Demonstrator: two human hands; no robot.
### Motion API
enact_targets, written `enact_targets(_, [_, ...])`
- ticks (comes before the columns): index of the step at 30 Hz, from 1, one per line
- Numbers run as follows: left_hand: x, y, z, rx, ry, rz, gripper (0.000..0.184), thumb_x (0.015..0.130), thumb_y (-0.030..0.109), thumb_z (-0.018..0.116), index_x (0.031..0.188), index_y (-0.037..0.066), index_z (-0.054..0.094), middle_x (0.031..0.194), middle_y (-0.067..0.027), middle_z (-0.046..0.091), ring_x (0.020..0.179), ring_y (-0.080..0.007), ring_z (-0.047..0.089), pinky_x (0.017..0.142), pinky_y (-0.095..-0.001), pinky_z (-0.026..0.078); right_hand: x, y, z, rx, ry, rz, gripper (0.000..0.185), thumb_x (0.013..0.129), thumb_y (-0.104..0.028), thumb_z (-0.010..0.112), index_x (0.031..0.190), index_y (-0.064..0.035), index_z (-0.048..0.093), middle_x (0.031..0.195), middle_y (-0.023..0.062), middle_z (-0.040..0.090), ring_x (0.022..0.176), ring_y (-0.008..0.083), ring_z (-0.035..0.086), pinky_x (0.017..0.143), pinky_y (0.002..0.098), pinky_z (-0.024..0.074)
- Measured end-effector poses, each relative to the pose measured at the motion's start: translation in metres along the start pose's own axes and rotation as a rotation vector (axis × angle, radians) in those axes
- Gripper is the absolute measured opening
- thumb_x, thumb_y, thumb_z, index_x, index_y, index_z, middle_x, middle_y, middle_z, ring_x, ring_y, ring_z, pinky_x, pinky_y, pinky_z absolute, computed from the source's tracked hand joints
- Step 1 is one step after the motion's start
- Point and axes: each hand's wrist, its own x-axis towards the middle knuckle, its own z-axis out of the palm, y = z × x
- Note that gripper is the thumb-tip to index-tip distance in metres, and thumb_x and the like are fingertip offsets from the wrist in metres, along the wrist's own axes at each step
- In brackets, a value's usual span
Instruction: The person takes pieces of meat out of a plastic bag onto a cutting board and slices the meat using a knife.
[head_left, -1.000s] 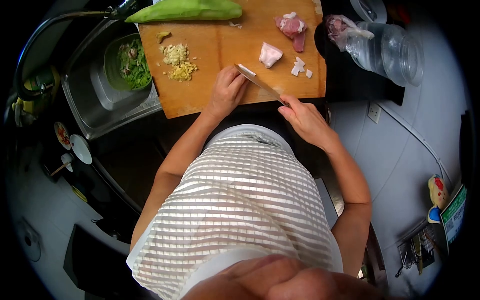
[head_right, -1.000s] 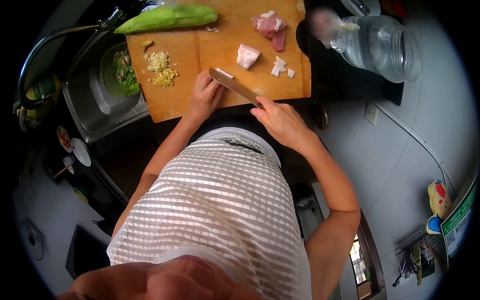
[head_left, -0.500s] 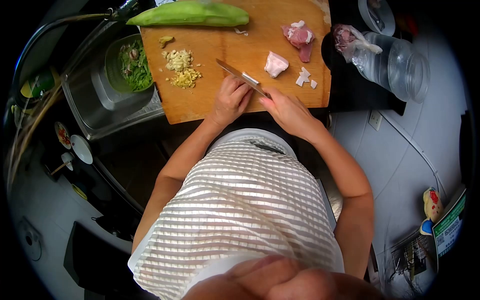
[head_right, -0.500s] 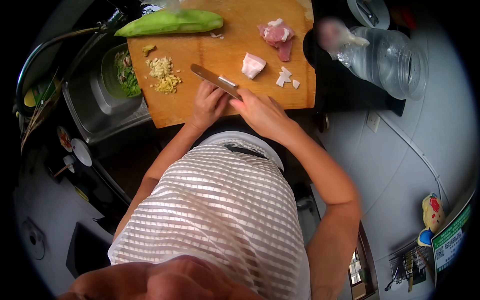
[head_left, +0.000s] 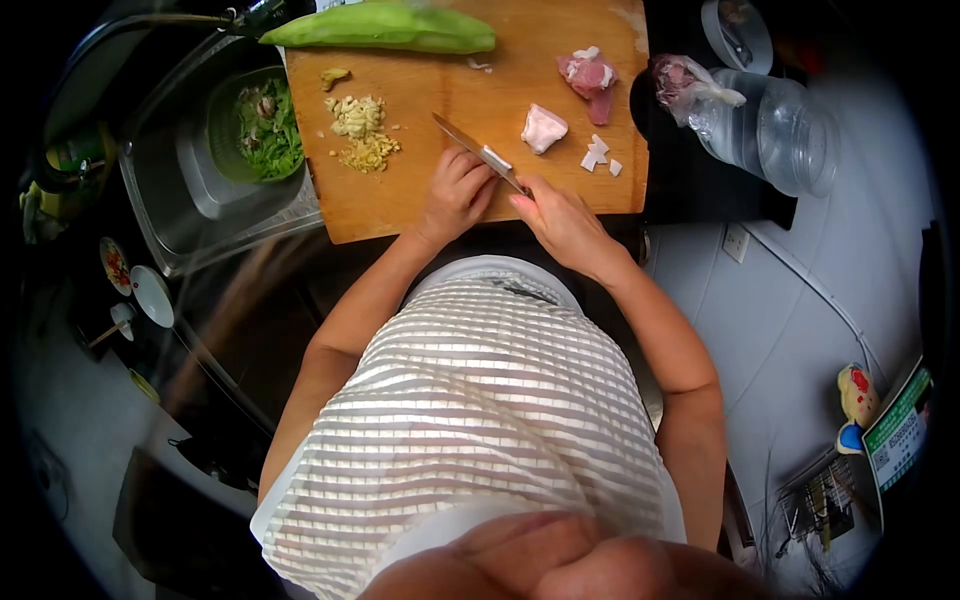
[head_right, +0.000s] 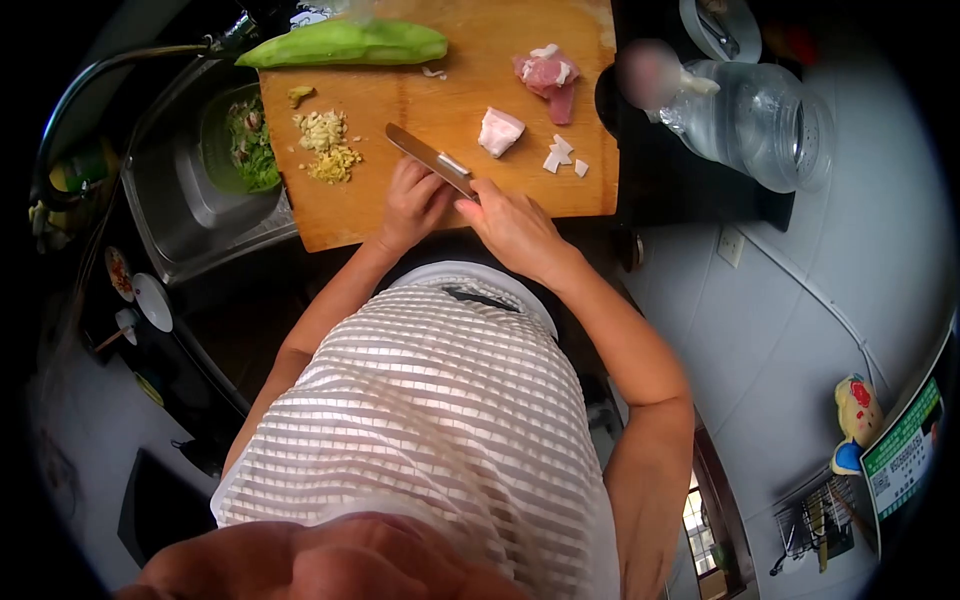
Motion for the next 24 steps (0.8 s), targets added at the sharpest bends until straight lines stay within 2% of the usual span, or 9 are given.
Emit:
enact_targets(6, [0.009, 0.013, -0.014, 0.069, -0.016, 0.017, 0.021, 0.07, 0.0, 0.067, 0.089, 0.003, 0.06, 0.09, -0.0117, 0.056, 0.084, -0.0291, 0.052, 0.074, -0.0373, 0.044, -0.05, 0.018, -0.003, 0.137, 0.115, 0.065, 0.032, 0.091, -0.026, 0.05, 0.108, 0.0013, 0.049, 0.081, 0.024, 0.06, 0.078, 0.0414, 0.059, 0.068, 0.0423, 0.0457])
enact_targets(8, [0.013, 0.027, -0.019, -0.148, 0.148, -0.143, 0.02, 0.074, 0.0, 0.065, 0.092, 0.002, 0.059, 0.09, -0.0115, 0.055, 0.082, -0.0274, 0.051, 0.072, -0.0351, 0.044, -0.06, 0.013, -0.005, 0.353, 0.175, 0.089, 0.032, 0.092, -0.027, 0.049, 0.107, 0.0015, 0.05, 0.073, 0.02, 0.058, 0.068, 0.0343, 0.059, 0.063, 0.0378, 0.0456])
enact_targets(9, [0.005, 0.026, -0.011, -0.479, 0.169, -0.444, 0.021, 0.076, 0.0, 0.063, 0.096, 0.001, 0.057, 0.091, -0.0118, 0.054, 0.081, -0.027, 0.051, 0.07, -0.0337, 0.044, -0.06, 0.022, 0.003, 0.455, 0.187, 0.103, 0.034, 0.095, -0.027, 0.043, 0.112, 0.0014, 0.048, 0.065, -0.0006, 0.044, 0.05, 0.0035, 0.04, 0.042, 0.0195, 0.0339])
enact_targets(10, [0.005, 0.027, -0.01, -0.473, 0.172, -0.442, 0.021, 0.076, 0.0, 0.063, 0.096, 0.001, 0.057, 0.091, -0.0118, 0.054, 0.081, -0.027, 0.051, 0.07, -0.0337, 0.044, -0.062, 0.023, 0.002, 0.456, 0.184, 0.097, 0.034, 0.095, -0.027, 0.043, 0.112, 0.0014, 0.048, 0.065, -0.0006, 0.044, 0.05, 0.0035, 0.04, 0.042, 0.0195, 0.0339])
enact_targets(12, [0.011, 0.026, -0.016, -0.27, 0.123, -0.435, 0.023, 0.077, 0.001, 0.062, 0.099, 0.001, 0.056, 0.094, -0.0124, 0.053, 0.083, -0.0274, 0.051, 0.068, -0.0328, 0.045, -0.065, 0.024, 0.001, 0.622, 0.165, 0.304, 0.035, 0.093, -0.029, 0.047, 0.108, 0.0025, 0.05, 0.066, 0.0153, 0.053, 0.058, 0.0226, 0.053, 0.058, 0.0341, 0.0432])
enact_targets(13, [0.011, 0.014, -0.022, -0.055, 0.093, -0.276, 0.028, 0.075, 0.003, 0.065, 0.101, 0.002, 0.056, 0.099, -0.0135, 0.053, 0.087, -0.0285, 0.052, 0.07, -0.0347, 0.046, -0.069, 0.023, 0.0, 0.574, 0.159, 0.331, 0.035, 0.093, -0.029, 0.046, 0.108, 0.0027, 0.05, 0.067, 0.0155, 0.055, 0.06, 0.0268, 0.056, 0.059, 0.0355, 0.0439])
enact_targets(17, [0.01, 0.013, -0.03, 0.199, -0.18, -0.071, 0.032, 0.07, 0.006, 0.07, 0.099, 0.002, 0.057, 0.099, -0.0132, 0.055, 0.091, -0.0313, 0.053, 0.072, -0.0368, 0.046, -0.068, 0.021, -0.001, 0.372, 0.126, 0.109, 0.035, 0.093, -0.028, 0.045, 0.109, 0.0033, 0.05, 0.074, 0.0224, 0.058, 0.074, 0.0383, 0.061, 0.064, 0.0399, 0.0439])
enact_targets(21, [-0.003, 0.005, -0.017, 0.033, -0.192, -0.208, 0.031, 0.069, 0.007, 0.07, 0.097, 0.003, 0.057, 0.097, -0.013, 0.055, 0.087, -0.0314, 0.054, 0.072, -0.0373, 0.045, -0.053, 0.019, -0.011, 0.245, -0.003, 0.057, 0.035, 0.093, -0.029, 0.046, 0.104, 0.0046, 0.051, 0.082, 0.0259, 0.06, 0.079, 0.0433, 0.058, 0.069, 0.0444, 0.0443])
enact_targets(24, [-0.003, 0.007, -0.015, 0.047, -0.149, -0.205, 0.031, 0.068, 0.007, 0.07, 0.096, 0.002, 0.056, 0.097, -0.0138, 0.055, 0.084, -0.0315, 0.055, 0.071, -0.038, 0.045, -0.041, 0.023, -0.009, 0.058, -0.049, 0.056, 0.033, 0.093, -0.025, 0.045, 0.107, 0.0048, 0.05, 0.08, 0.025, 0.058, 0.078, 0.0409, 0.058, 0.067, 0.0419, 0.0427])
